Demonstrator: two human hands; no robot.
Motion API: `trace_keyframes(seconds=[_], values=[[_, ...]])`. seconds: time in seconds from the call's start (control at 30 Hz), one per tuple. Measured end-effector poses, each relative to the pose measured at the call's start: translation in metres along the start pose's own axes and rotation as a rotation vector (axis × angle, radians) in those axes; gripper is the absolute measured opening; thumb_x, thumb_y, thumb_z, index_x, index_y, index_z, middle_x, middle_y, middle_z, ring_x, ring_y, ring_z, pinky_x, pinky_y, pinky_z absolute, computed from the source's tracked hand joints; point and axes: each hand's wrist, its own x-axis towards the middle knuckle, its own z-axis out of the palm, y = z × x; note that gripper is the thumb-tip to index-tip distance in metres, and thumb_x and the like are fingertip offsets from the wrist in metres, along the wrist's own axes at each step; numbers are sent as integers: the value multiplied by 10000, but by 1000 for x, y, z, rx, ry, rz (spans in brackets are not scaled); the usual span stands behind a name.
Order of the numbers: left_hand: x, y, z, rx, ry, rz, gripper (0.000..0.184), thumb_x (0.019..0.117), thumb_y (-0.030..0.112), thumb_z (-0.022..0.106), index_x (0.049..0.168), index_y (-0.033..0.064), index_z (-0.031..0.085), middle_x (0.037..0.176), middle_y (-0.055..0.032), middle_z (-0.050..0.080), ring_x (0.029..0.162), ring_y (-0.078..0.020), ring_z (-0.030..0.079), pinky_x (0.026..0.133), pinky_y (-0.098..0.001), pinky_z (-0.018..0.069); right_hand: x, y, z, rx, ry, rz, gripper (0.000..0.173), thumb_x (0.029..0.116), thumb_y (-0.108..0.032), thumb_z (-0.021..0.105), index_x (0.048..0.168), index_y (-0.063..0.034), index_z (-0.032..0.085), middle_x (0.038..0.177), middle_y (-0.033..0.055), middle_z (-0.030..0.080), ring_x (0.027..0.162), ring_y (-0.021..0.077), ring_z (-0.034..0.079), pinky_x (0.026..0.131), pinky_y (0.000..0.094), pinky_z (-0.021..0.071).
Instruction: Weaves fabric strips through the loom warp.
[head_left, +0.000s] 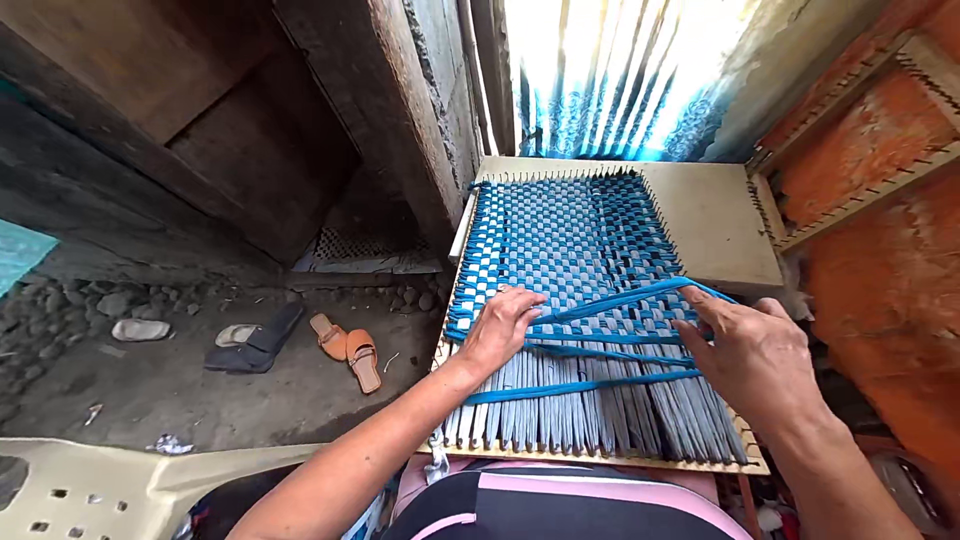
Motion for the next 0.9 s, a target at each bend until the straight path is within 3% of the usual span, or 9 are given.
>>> trace_keyframes(seconds=[0.1,0.23,0.33,0.4,0.63,0.7,0.77,0.83,0.9], values=[[9,9,12,-108,-144,-18,257,1024,116,594,1215,-3,719,1173,-153,733,1127,-275,691,1035,-434,511,0,-7,-7,-25,40,-61,323,983,-146,627,1270,-23,711,914,194,751,741,355,700,747,576,489],[20,10,15,-243,-283,-165,231,1061,138,532,1102,9,718,960,-100,718,877,-146,670,856,-345,541,5,0,-14,-64,127,-193,288,1026,-216,551,1078,-51,781,723,126,684,635,289,636,713,506,453],[26,4,10,-406,-492,-217,271,1085,152,471,1136,-32,663,1082,-104,654,952,-107,623,894,-289,514,16,15,-21,-41,127,-317,318,1019,-310,579,981,-66,781,684,88,629,639,261,605,791,512,437],[27,4,7,-556,-535,-227,268,1098,135,429,1098,-34,637,970,-42,696,878,-55,687,863,-253,573,26,26,-21,-24,103,-372,387,1004,-416,599,936,-73,764,744,87,644,712,272,619,830,538,418],[37,-8,-13,-653,-400,-305,162,1033,79,564,1047,-26,687,813,11,716,741,-47,687,772,-237,588,95,64,19,273,-41,-355,172,957,-216,676,958,-82,784,854,83,721,819,250,682,893,594,424],[43,-5,-12,-598,-302,-479,184,1057,78,540,1056,-55,667,805,-33,697,712,-70,672,746,-244,580,118,60,40,459,-125,-238,160,923,-193,735,1040,-103,796,1042,81,755,1013,255,697,965,583,493],[48,-13,-8,-629,-179,-624,192,1065,81,532,1081,-66,654,826,-69,705,687,-86,670,707,-246,578,128,37,68,493,-85,-229,251,872,-215,783,1109,-132,793,1254,127,695,1228,364,589,999,681,389],[50,-27,-4,-651,-55,-712,196,1059,99,548,1081,-48,677,818,-71,723,657,-87,652,649,-244,542,118,-9,92,461,-109,-260,163,877,-167,776,1030,-110,789,1151,153,681,1148,386,606,970,692,406],[47,-38,-2,-669,29,-782,206,1058,128,560,1127,-29,674,868,-80,723,701,-104,646,681,-272,537,97,-49,118,475,-348,-273,128,947,-142,685,997,-83,787,1023,123,726,1005,314,679,943,610,486]])
